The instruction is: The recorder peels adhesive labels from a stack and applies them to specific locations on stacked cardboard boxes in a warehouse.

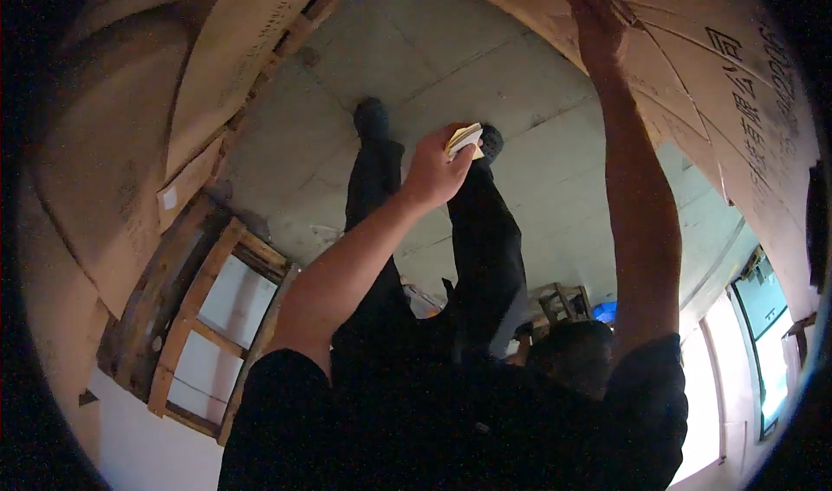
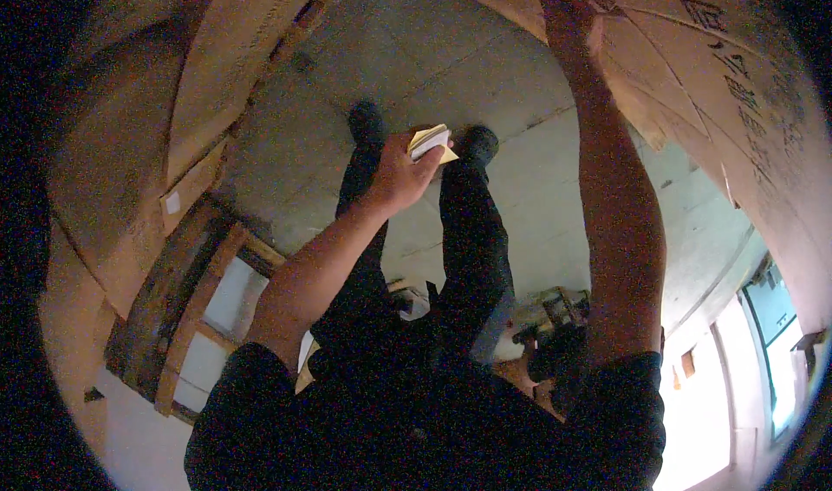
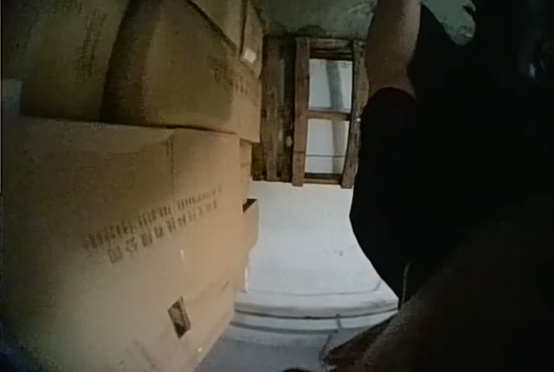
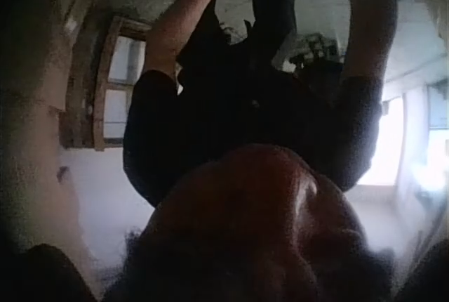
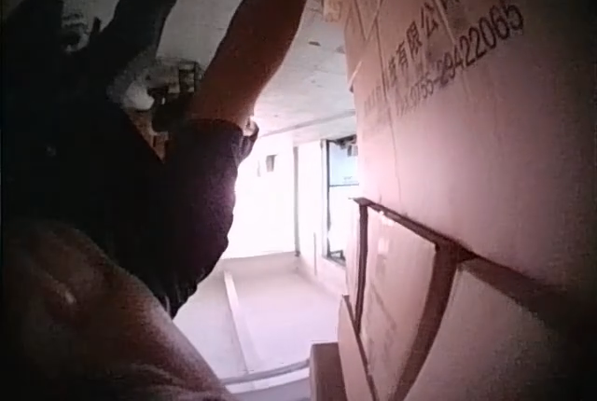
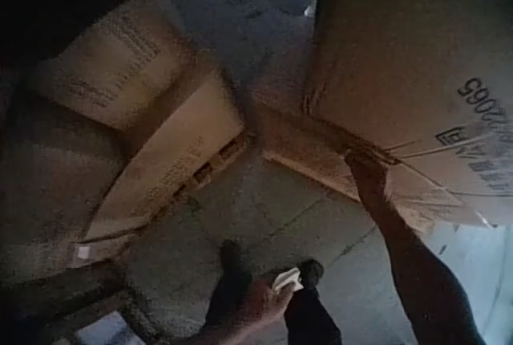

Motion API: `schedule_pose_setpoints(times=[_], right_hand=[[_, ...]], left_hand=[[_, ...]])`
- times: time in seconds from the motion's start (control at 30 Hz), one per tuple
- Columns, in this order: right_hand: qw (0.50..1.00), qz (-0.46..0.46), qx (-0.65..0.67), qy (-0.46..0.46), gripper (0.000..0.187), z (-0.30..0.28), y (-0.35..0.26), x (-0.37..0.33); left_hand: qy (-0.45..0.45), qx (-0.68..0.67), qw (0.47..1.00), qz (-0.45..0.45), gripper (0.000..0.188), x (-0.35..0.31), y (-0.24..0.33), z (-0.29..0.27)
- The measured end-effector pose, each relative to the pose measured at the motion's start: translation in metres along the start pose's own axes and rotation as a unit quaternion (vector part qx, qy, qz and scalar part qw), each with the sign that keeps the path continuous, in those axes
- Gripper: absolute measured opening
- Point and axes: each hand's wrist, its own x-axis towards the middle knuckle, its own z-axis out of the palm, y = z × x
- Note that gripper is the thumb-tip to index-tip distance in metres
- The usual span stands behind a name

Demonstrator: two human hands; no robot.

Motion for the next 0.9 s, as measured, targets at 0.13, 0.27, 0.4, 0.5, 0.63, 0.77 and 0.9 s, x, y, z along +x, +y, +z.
schedule_pose_setpoints(times=[0.13,0.27,0.4,0.5,0.63,0.77,0.9], right_hand=[[0.988,0.150,0.042,0.006,0.028,-0.015,0.022,-0.038],[0.896,0.254,0.286,-0.225,0.029,0.002,-0.095,-0.123],[0.924,0.239,0.242,-0.174,0.030,-0.027,-0.192,-0.190],[0.956,0.236,0.149,-0.093,0.027,-0.057,-0.229,-0.205],[0.954,0.279,0.057,-0.091,0.024,-0.114,-0.277,-0.214],[0.942,0.247,0.187,0.131,0.024,-0.139,-0.266,-0.251],[0.869,0.292,0.332,0.222,0.020,-0.135,-0.303,-0.272]], left_hand=[[0.020,-0.093,0.995,-0.024,0.027,-0.011,0.031,0.003],[0.044,-0.255,0.963,-0.074,0.031,-0.031,0.057,-0.011],[0.015,-0.263,0.963,-0.063,0.031,-0.048,0.098,0.013],[0.010,-0.151,0.987,-0.061,0.029,-0.073,0.156,0.026],[-0.013,-0.271,0.962,-0.035,0.032,-0.097,0.179,0.046],[-0.063,-0.307,0.950,-0.005,0.035,-0.130,0.210,0.054],[-0.073,-0.249,0.966,0.017,0.035,-0.170,0.241,0.086]])
